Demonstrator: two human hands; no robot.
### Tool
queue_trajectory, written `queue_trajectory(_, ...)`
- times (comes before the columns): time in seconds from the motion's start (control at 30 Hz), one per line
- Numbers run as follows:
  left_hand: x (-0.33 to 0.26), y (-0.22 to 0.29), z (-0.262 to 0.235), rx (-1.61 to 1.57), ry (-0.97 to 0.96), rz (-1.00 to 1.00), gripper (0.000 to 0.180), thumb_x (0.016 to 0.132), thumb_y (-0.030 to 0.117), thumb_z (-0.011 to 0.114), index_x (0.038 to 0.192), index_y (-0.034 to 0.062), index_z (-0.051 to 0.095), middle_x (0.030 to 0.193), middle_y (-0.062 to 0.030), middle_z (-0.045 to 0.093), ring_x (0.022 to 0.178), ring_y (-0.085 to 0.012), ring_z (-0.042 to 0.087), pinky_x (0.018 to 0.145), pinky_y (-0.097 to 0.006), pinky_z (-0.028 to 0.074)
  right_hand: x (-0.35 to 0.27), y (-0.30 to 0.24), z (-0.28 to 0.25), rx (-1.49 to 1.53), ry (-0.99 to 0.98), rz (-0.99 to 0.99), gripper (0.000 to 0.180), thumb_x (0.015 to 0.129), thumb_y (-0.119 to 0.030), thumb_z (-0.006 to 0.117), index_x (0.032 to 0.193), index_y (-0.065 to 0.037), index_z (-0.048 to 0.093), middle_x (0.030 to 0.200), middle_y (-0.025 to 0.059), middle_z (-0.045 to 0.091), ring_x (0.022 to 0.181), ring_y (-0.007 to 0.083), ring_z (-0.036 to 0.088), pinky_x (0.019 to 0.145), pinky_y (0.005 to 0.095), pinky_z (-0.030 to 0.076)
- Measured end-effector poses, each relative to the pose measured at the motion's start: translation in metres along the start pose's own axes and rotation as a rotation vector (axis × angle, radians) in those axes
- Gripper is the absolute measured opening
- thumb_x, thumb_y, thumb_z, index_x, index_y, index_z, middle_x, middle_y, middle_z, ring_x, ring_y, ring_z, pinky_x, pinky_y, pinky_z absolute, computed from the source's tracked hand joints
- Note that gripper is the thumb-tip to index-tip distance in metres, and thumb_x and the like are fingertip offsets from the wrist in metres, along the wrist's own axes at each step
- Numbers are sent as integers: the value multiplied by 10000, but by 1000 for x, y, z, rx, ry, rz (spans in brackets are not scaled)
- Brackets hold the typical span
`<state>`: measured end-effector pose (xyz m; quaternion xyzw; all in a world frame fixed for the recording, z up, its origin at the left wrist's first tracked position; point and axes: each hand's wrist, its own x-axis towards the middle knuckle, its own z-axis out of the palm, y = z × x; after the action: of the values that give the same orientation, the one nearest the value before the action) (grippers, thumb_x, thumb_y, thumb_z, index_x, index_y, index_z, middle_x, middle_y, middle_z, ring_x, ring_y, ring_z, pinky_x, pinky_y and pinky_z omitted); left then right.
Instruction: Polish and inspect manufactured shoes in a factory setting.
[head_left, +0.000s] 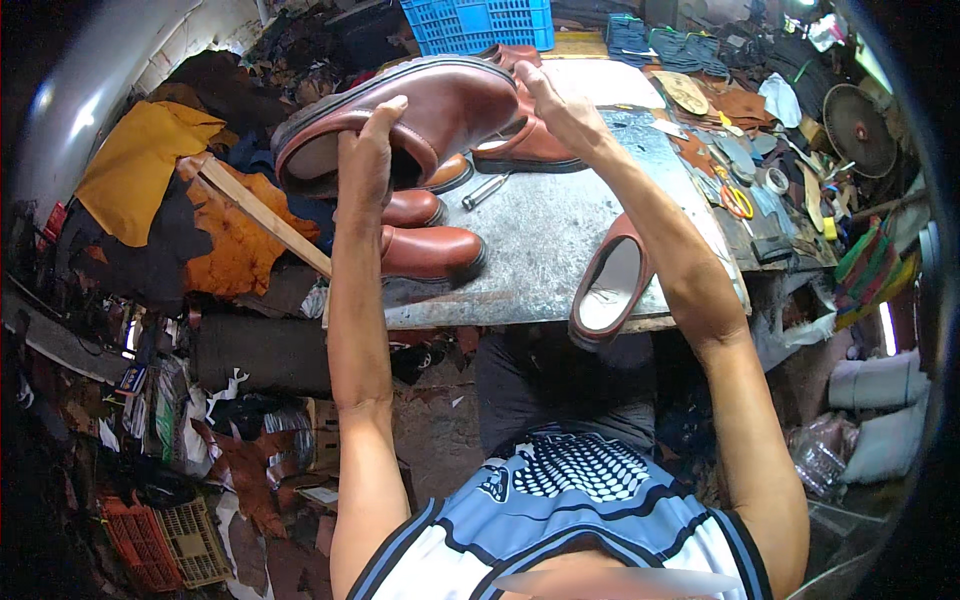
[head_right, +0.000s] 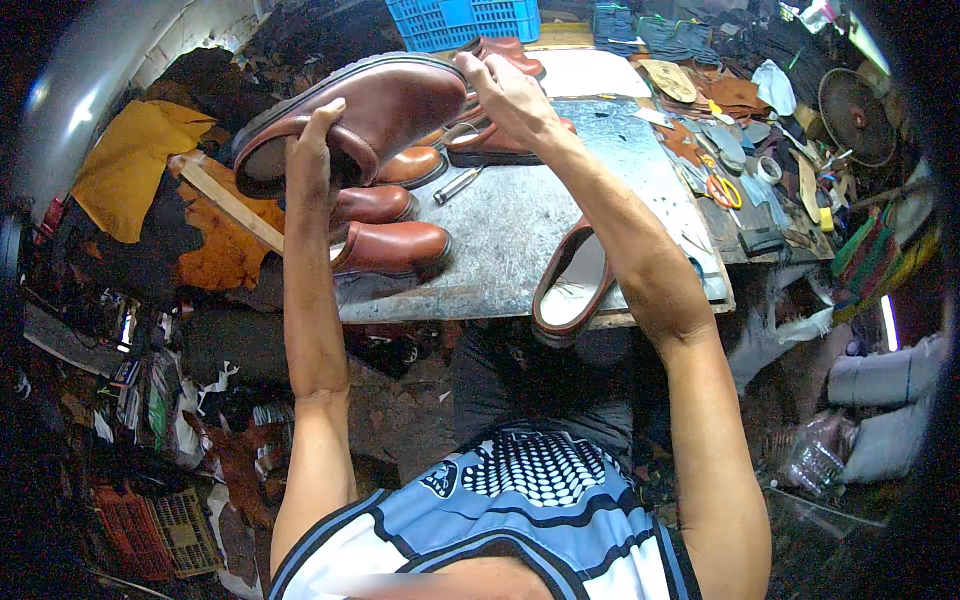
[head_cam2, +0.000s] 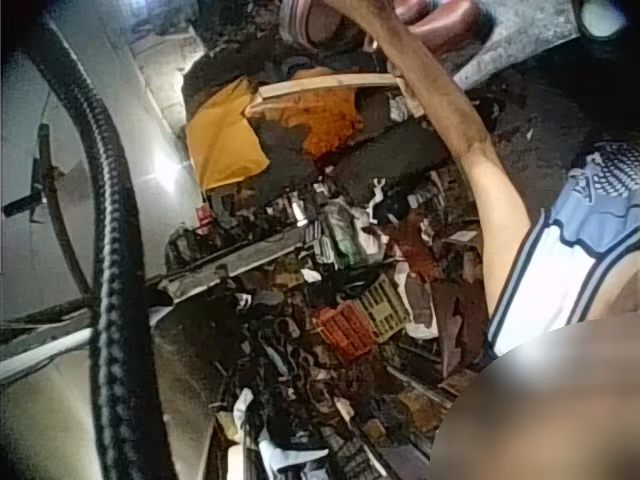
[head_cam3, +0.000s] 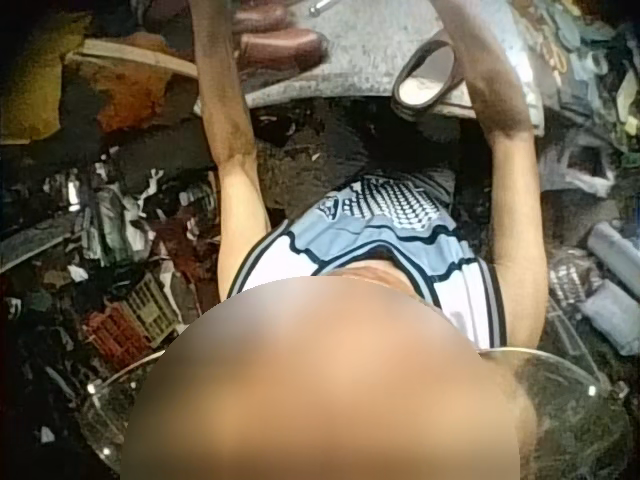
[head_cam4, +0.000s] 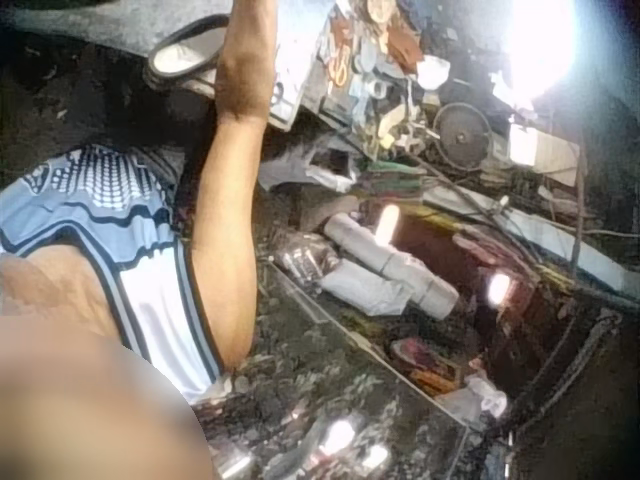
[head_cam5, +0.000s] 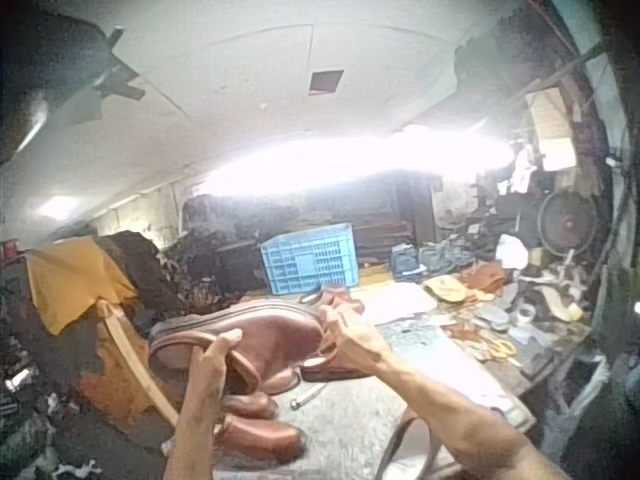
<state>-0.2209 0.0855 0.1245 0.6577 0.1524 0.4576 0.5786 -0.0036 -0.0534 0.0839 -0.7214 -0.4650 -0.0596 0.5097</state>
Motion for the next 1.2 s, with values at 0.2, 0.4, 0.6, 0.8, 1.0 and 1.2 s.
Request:
queue_trajectory(0.2,18,7,-23,-230,24,-289,468,836,317,687,1151,-23,620,1067,-158,655,949,-260,666,858,-405,544,-3,-11,2,257,-32,-29,637,1059,-571,347,1188,-20,640,1076,169,696,1021,348,666,926,455,490)
queue_trajectory(0.4,18,20,-30,-308,5,-293,536,818,329,685,1206,-26,585,1140,-187,630,980,-300,669,896,-425,549,-3,-26,-9,131,18,56,475,1069,-472,406,1178,-81,654,1112,145,707,966,319,689,864,417,520)
queue_trajectory(0.6,9,29,-27,-248,19,-244,568,820,344,685,1216,-47,573,1147,-191,630,975,-303,674,892,-426,554,-6,-42,-13,-163,63,-186,414,1033,-397,407,1103,-78,661,1114,172,707,1010,431,666,898,501,506)
queue_trajectory(0.8,9,31,-22,-250,19,-258,469,828,277,687,1171,-29,596,1058,-159,627,898,-256,663,810,-372,553,-3,-48,-17,-152,108,-94,388,1002,-395,452,1093,-86,668,1065,207,716,1034,420,673,901,499,523)
queue_trajectory(1.0,7,34,-16,-102,38,-107,323,845,288,677,826,-35,670,549,-113,606,527,-222,630,647,-297,545,1,-64,-23,-217,101,-116,397,1006,-421,457,1053,-71,639,950,236,704,927,436,676,839,494,509)
queue_trajectory(1.2,4,45,-13,5,-31,-126,440,817,273,704,1105,-43,604,901,-107,605,783,-189,623,718,-321,514,2,-70,-31,-272,161,-209,418,1003,-415,464,1047,-59,677,914,255,721,887,455,700,858,522,538)
